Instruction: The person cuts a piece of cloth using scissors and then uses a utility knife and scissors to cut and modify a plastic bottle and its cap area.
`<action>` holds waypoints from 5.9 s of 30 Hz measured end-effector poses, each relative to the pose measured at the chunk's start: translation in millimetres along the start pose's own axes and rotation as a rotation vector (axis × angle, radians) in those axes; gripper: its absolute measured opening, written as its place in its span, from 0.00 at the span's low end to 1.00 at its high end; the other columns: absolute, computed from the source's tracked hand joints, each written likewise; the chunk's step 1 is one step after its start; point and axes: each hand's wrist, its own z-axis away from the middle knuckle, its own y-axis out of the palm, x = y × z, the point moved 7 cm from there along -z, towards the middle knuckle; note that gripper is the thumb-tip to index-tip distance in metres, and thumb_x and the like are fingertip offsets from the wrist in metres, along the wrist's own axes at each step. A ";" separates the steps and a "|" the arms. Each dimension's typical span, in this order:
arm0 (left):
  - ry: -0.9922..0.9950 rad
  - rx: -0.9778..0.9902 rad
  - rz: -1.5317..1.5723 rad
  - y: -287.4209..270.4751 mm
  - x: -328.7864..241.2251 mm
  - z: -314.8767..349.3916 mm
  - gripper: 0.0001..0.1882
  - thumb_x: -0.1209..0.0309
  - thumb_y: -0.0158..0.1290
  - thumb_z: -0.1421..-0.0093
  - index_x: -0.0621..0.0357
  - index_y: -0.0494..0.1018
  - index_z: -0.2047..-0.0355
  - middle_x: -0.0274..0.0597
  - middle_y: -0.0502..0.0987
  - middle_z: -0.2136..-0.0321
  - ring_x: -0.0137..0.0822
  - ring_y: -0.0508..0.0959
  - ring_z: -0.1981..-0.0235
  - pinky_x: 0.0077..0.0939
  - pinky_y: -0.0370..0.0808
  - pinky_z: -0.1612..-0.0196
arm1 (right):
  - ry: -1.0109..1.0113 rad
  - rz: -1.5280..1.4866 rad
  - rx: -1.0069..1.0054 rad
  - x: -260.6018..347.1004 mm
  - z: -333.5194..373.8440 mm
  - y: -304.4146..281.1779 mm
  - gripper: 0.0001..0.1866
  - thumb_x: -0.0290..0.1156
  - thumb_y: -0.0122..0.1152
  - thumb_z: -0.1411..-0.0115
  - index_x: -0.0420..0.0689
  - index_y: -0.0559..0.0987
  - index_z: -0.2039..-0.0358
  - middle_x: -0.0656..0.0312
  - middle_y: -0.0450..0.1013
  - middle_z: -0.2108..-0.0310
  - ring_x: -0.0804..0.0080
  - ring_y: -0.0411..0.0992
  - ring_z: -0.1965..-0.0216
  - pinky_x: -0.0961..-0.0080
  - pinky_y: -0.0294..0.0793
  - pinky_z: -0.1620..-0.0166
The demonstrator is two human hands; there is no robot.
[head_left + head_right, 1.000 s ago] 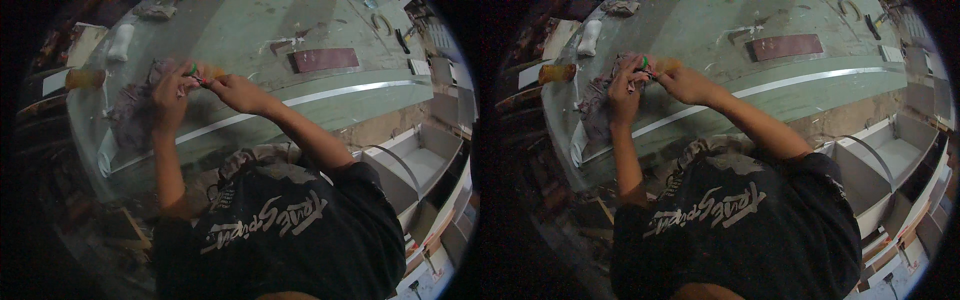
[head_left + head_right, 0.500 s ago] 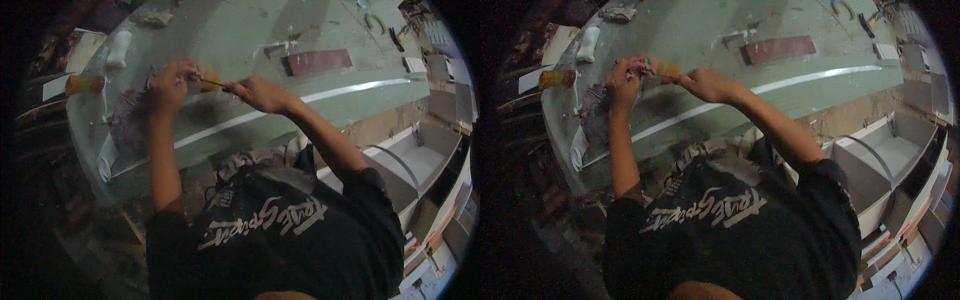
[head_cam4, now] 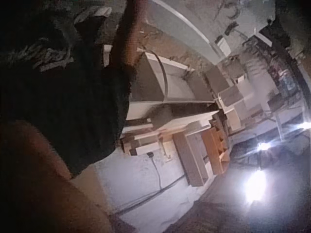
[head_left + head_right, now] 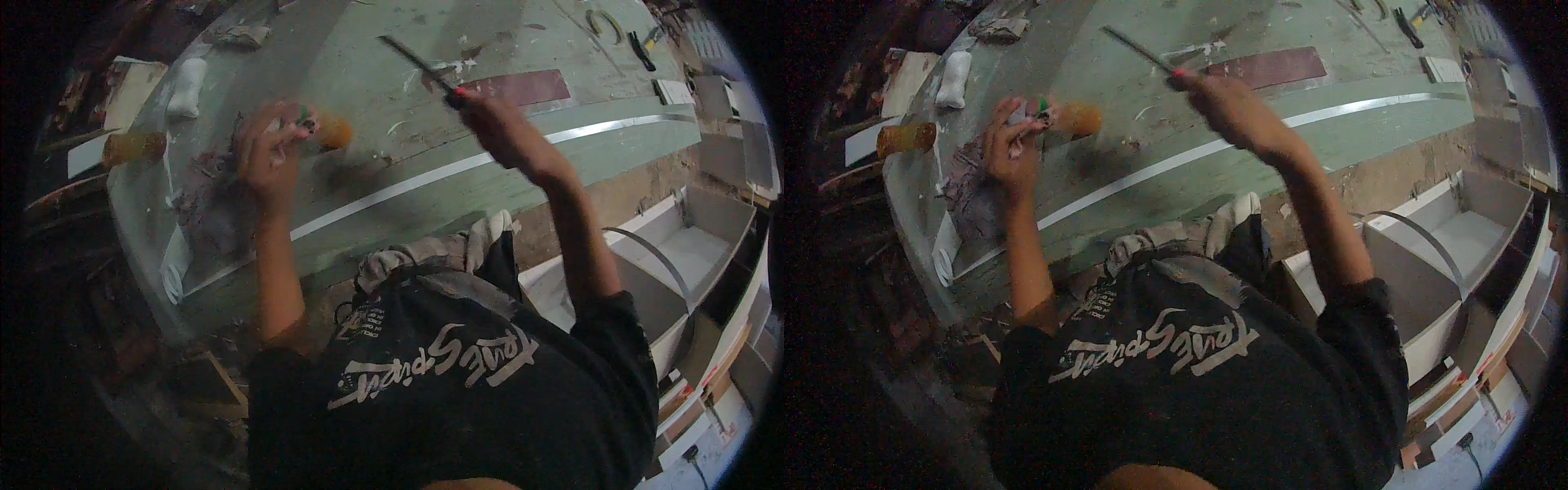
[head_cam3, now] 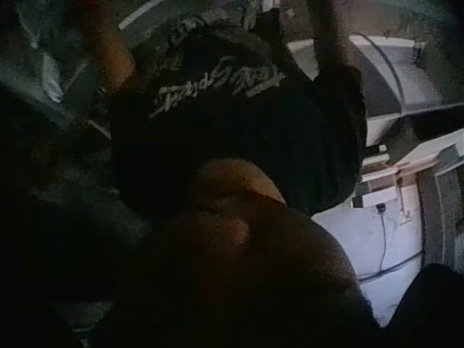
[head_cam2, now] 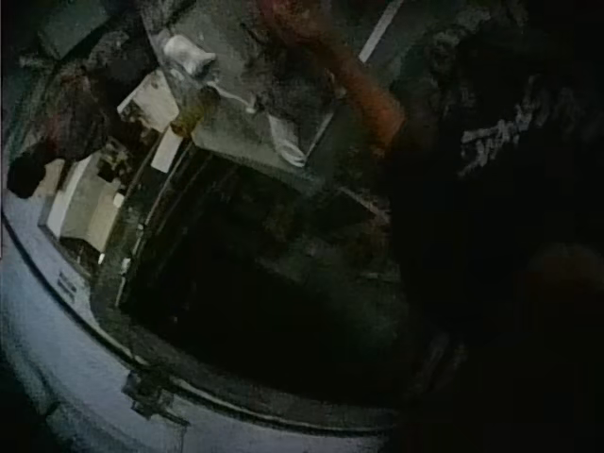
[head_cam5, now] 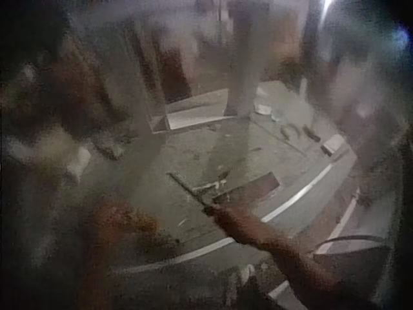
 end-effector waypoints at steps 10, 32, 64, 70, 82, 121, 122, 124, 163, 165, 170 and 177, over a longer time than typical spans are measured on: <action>-0.005 0.070 -0.176 -15.0 -33.9 14.5 0.11 0.75 0.63 0.49 0.45 0.75 0.68 0.35 0.78 0.53 0.46 0.74 0.48 0.45 0.66 0.42 | 0.042 -0.185 0.313 49.5 -61.5 123.8 0.26 0.47 0.39 0.33 0.37 0.78 0.56 0.59 0.68 0.77 0.70 0.66 0.74 0.69 0.67 0.67; -0.386 0.205 0.201 18.8 37.1 10.9 0.05 0.72 0.54 0.38 0.60 0.71 0.66 0.45 0.79 0.66 0.36 0.80 0.62 0.31 0.75 0.58 | 0.064 0.174 0.364 -5.9 -31.9 44.4 0.31 0.58 0.41 0.33 0.45 0.80 0.53 0.43 0.76 0.70 0.52 0.75 0.64 0.59 0.70 0.55; -0.332 -0.315 -0.183 -89.8 25.9 78.8 0.06 0.72 0.48 0.34 0.62 0.71 0.65 0.40 0.75 0.75 0.34 0.76 0.74 0.27 0.74 0.68 | 0.060 0.251 0.460 18.1 -64.0 126.1 0.36 0.62 0.43 0.36 0.38 0.81 0.57 0.44 0.75 0.71 0.49 0.75 0.65 0.61 0.71 0.55; -0.618 -0.299 0.262 -61.6 65.6 92.6 0.09 0.69 0.46 0.32 0.62 0.70 0.61 0.38 0.74 0.73 0.26 0.72 0.74 0.20 0.69 0.72 | 0.109 0.092 0.421 15.5 -50.8 119.1 0.33 0.58 0.44 0.34 0.36 0.80 0.57 0.50 0.75 0.71 0.62 0.72 0.67 0.64 0.70 0.60; -1.119 0.279 0.351 4.4 43.3 83.3 0.14 0.64 0.51 0.34 0.62 0.73 0.71 0.32 0.72 0.82 0.23 0.71 0.78 0.22 0.67 0.73 | 0.130 -0.154 0.245 30.7 -32.9 113.3 0.33 0.60 0.47 0.36 0.38 0.80 0.60 0.52 0.74 0.76 0.59 0.74 0.69 0.63 0.70 0.63; -0.909 -0.013 0.285 -52.1 38.2 24.1 0.16 0.60 0.50 0.32 0.60 0.73 0.72 0.26 0.70 0.78 0.19 0.66 0.74 0.18 0.63 0.72 | 0.139 0.163 0.242 19.5 -29.2 125.0 0.33 0.58 0.44 0.34 0.36 0.79 0.66 0.46 0.71 0.79 0.50 0.72 0.73 0.57 0.69 0.63; -0.882 0.008 0.252 -53.7 34.7 16.6 0.17 0.58 0.50 0.32 0.61 0.74 0.70 0.27 0.69 0.77 0.20 0.66 0.73 0.19 0.63 0.70 | 0.144 0.141 0.269 12.7 -26.9 123.1 0.33 0.59 0.43 0.34 0.37 0.79 0.64 0.45 0.72 0.78 0.47 0.73 0.71 0.56 0.69 0.62; -0.900 0.032 0.250 -48.1 31.4 13.8 0.18 0.57 0.50 0.32 0.61 0.74 0.69 0.27 0.69 0.77 0.21 0.66 0.72 0.19 0.63 0.69 | 0.143 0.110 0.321 3.4 -29.0 116.4 0.33 0.60 0.43 0.35 0.39 0.81 0.61 0.42 0.74 0.75 0.43 0.75 0.66 0.54 0.71 0.58; -0.876 -0.117 0.308 -73.9 5.1 37.2 0.15 0.64 0.50 0.32 0.59 0.69 0.75 0.24 0.64 0.80 0.18 0.61 0.77 0.17 0.57 0.75 | -0.043 0.052 0.152 36.9 -49.2 162.0 0.29 0.55 0.44 0.34 0.40 0.79 0.69 0.48 0.71 0.81 0.46 0.72 0.74 0.56 0.69 0.65; -0.870 -0.189 0.269 -75.5 7.2 35.6 0.15 0.64 0.48 0.31 0.60 0.72 0.73 0.25 0.68 0.80 0.17 0.62 0.79 0.15 0.58 0.78 | -0.044 0.041 0.139 35.5 -50.4 159.7 0.29 0.55 0.45 0.34 0.40 0.78 0.69 0.48 0.71 0.81 0.47 0.72 0.74 0.56 0.68 0.65; -0.897 -0.165 0.295 -79.4 8.8 23.4 0.14 0.63 0.51 0.33 0.61 0.73 0.72 0.25 0.67 0.79 0.18 0.63 0.76 0.16 0.59 0.73 | -0.035 0.030 0.165 42.8 -52.5 150.2 0.30 0.57 0.45 0.35 0.39 0.78 0.69 0.49 0.70 0.81 0.50 0.71 0.75 0.58 0.69 0.65; -0.937 -0.184 0.333 -81.3 12.7 23.6 0.14 0.64 0.51 0.34 0.63 0.75 0.71 0.26 0.67 0.81 0.20 0.66 0.75 0.17 0.61 0.72 | 0.013 0.003 0.199 34.6 -55.0 153.7 0.31 0.58 0.44 0.34 0.38 0.79 0.68 0.54 0.69 0.81 0.58 0.70 0.76 0.60 0.68 0.67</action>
